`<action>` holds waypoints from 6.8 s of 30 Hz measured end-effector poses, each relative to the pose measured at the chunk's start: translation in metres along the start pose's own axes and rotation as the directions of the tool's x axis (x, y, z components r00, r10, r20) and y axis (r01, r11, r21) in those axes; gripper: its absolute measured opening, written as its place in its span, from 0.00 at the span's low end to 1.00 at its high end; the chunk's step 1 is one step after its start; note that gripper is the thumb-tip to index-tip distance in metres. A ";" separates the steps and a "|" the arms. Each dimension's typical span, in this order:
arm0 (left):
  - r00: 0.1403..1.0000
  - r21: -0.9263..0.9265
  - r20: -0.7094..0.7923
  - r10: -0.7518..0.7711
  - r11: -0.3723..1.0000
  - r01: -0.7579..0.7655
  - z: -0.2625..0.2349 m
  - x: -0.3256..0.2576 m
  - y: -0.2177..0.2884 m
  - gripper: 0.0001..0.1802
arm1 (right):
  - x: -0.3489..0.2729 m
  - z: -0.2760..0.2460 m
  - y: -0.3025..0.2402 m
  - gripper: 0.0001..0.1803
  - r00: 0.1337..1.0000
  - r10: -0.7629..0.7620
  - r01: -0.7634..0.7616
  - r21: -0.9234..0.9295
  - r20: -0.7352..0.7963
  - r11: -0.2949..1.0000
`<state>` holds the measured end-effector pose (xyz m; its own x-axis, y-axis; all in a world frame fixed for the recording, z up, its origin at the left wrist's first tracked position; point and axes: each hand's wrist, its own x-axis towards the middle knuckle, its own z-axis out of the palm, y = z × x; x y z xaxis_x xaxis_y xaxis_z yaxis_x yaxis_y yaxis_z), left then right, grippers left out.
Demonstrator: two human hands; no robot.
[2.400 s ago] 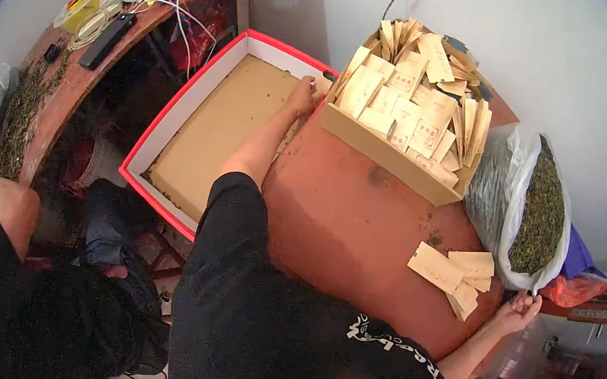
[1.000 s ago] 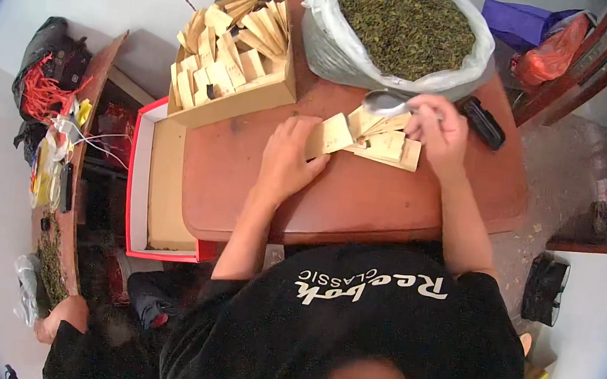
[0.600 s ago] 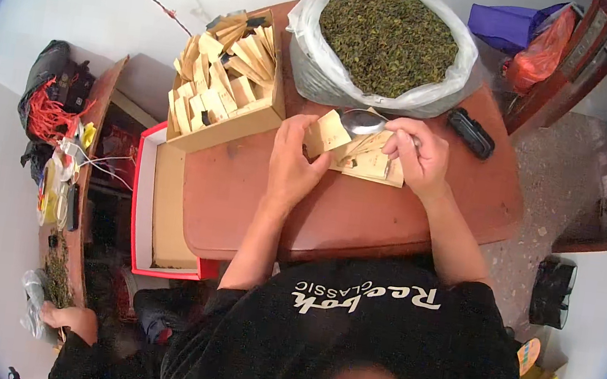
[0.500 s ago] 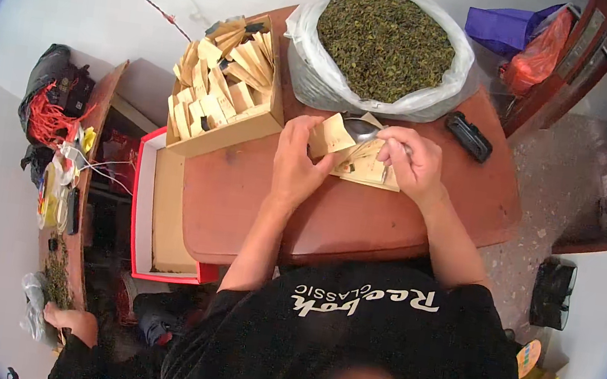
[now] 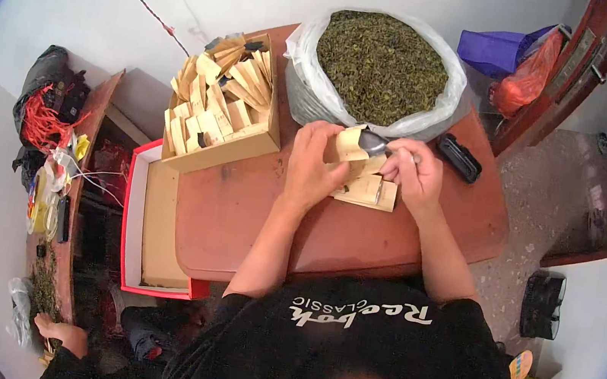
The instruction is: Scoop dried herbs into small paper sachets using a spoon.
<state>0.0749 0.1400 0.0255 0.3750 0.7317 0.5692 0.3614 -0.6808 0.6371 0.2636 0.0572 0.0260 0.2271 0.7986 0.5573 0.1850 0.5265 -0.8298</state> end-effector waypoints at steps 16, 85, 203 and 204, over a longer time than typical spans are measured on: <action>0.989 -0.228 0.044 -0.140 0.963 0.146 0.008 -0.008 -0.015 0.28 | 0.002 0.001 0.001 0.10 0.991 0.135 -0.134 0.096 -0.004 0.986; 0.966 -0.157 -0.051 -0.253 0.957 0.243 0.003 -0.007 -0.018 0.27 | 0.051 0.016 -0.039 0.10 0.994 0.084 -0.046 -0.443 0.066 0.895; 0.964 -0.163 -0.049 -0.262 0.954 0.251 0.004 -0.007 -0.016 0.29 | 0.062 0.005 -0.013 0.13 0.944 0.321 -0.315 0.072 -0.077 0.946; 0.956 -0.206 -0.039 -0.292 0.938 0.279 0.005 -0.007 -0.017 0.29 | 0.061 0.008 -0.015 0.13 0.956 0.287 -0.288 -0.025 -0.058 0.957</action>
<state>0.0705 0.1462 0.0084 0.2194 0.8995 0.3778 0.2681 -0.4280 0.8631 0.2668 0.1002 0.0717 0.3254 0.8978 0.2968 0.1352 0.2664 -0.9543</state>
